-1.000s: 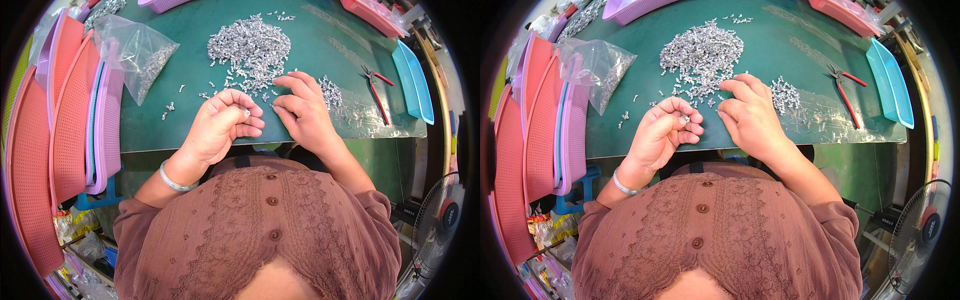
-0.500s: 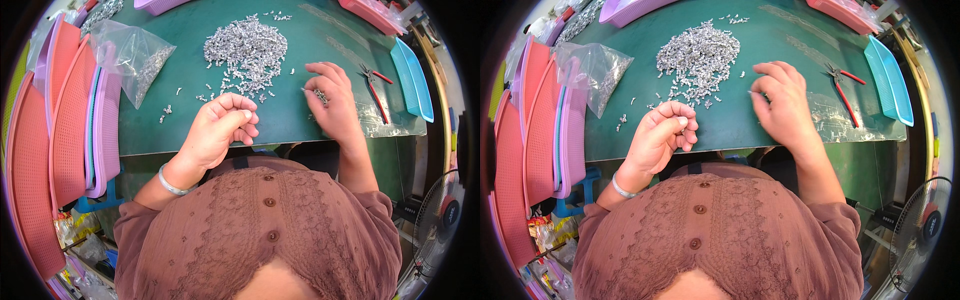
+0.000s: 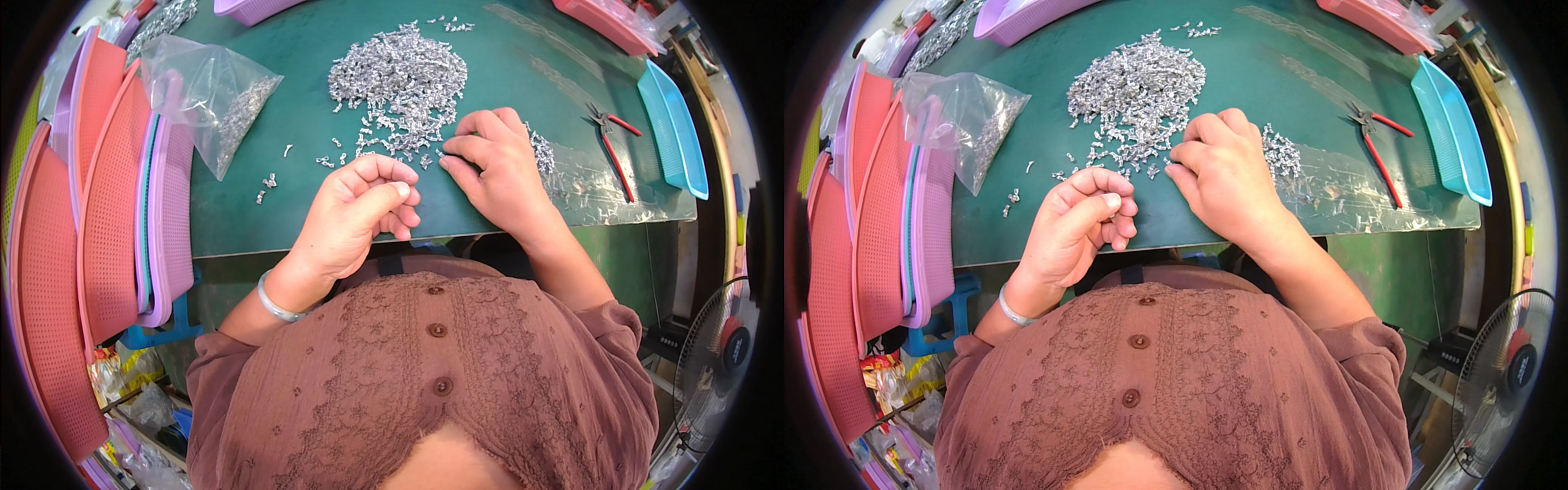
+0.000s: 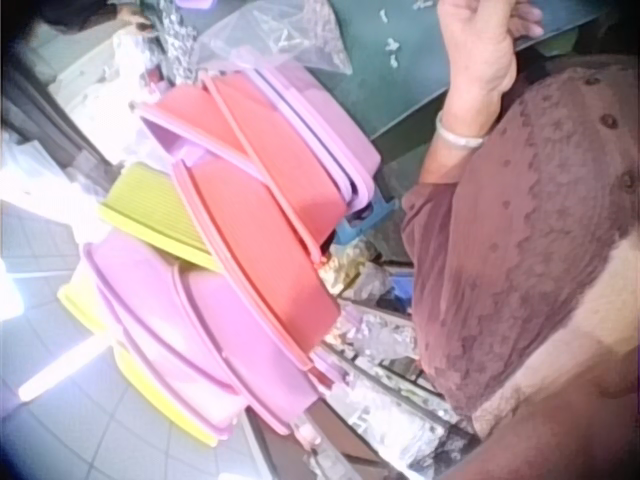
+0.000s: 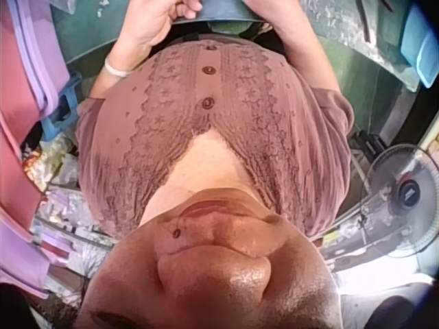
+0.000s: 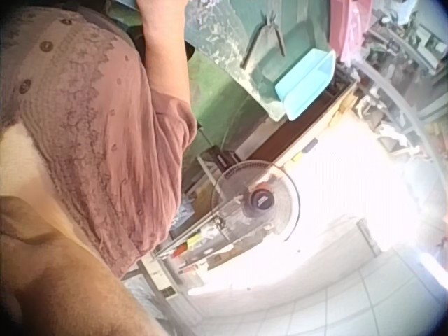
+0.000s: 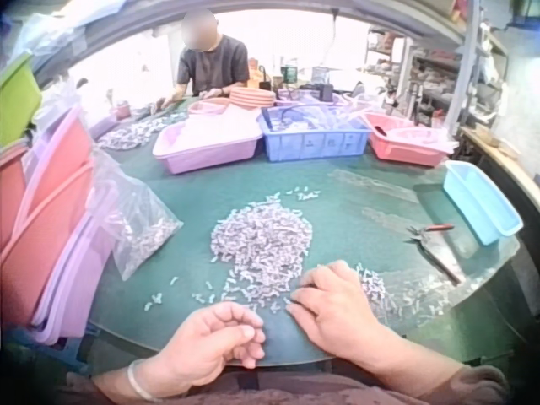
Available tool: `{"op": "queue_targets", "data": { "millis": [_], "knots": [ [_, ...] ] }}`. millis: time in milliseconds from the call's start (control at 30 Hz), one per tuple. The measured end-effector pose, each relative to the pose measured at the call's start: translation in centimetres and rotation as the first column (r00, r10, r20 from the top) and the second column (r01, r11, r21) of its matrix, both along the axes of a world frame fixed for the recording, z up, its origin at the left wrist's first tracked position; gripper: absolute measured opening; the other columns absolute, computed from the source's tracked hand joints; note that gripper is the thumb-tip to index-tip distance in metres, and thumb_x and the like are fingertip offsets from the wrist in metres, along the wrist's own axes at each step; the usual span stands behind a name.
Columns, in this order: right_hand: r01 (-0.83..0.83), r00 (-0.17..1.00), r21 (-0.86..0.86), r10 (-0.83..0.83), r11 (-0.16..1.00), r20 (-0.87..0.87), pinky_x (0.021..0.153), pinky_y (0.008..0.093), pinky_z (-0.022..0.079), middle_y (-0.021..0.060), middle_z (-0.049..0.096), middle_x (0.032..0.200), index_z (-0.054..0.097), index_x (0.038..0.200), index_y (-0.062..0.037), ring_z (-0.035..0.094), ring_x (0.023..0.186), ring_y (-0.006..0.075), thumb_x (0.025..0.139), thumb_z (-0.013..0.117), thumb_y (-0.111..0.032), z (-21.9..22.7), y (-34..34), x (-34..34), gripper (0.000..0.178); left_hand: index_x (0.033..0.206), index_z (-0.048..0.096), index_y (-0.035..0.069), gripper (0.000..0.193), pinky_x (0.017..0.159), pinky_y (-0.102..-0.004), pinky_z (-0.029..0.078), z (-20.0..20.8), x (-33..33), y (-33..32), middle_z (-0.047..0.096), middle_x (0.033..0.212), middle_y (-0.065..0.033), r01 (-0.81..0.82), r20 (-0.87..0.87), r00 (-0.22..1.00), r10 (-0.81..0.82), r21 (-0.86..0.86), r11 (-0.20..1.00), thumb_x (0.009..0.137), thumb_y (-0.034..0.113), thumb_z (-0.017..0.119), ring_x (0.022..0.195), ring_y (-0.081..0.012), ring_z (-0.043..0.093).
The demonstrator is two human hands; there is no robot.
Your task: The person sits at a green workbench and uses both hands to pick up small silver metal parts from a pile. They connect the parts together to form a chain and place the finished chain into a clear plastic bag.
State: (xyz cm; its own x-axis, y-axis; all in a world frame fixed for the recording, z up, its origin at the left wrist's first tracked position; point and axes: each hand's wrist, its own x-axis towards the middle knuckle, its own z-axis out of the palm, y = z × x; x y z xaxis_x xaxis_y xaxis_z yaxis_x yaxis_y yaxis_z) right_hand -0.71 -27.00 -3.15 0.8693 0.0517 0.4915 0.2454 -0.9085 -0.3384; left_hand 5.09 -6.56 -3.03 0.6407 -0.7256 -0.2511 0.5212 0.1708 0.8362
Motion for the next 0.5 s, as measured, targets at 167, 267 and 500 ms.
{"op": "queue_targets", "data": {
  "millis": [167,267,500],
  "knots": [
    [-0.021,0.999,0.027,0.019,0.999,0.044,0.075,0.0374,0.042,0.0021,0.059,0.086,0.068,0.078,-0.0071,0.053,0.086,0.0251,0.073,0.070,-0.007,-0.5,0.2,0.2,0.005,0.103,0.060,0.001,0.013,0.058,-0.0250,0.052,0.0,0.0,0.0,0.065,0.087,-0.0069,0.009,0.002,1.000,-0.009,0.007,1.000,0.093,0.006,0.054,0.070,-0.0130,0.063],
    [-0.061,0.996,0.101,0.055,0.993,0.064,0.075,0.0368,0.044,0.0040,0.060,0.087,0.067,0.079,-0.0057,0.054,0.085,0.0261,0.073,0.070,-0.005,-0.3,0.3,0.1,0.006,0.103,0.060,0.001,0.013,0.058,-0.0248,0.052,0.1,0.0,0.0,0.065,0.086,-0.0070,0.015,0.010,1.000,-0.016,0.025,1.000,0.093,0.007,0.054,0.070,-0.0128,0.063],
    [-0.246,0.957,0.187,0.208,0.951,0.202,0.073,0.0356,0.045,0.0077,0.060,0.089,0.063,0.082,-0.0033,0.055,0.082,0.0266,0.069,0.070,0.001,1.0,1.4,-0.5,0.016,0.097,0.063,0.001,0.016,0.051,-0.0216,0.050,1.0,-0.1,-0.6,0.065,0.081,-0.0060,0.037,0.001,0.999,-0.037,0.121,0.992,0.095,0.015,0.057,0.063,-0.0109,0.062]
  ]
}}
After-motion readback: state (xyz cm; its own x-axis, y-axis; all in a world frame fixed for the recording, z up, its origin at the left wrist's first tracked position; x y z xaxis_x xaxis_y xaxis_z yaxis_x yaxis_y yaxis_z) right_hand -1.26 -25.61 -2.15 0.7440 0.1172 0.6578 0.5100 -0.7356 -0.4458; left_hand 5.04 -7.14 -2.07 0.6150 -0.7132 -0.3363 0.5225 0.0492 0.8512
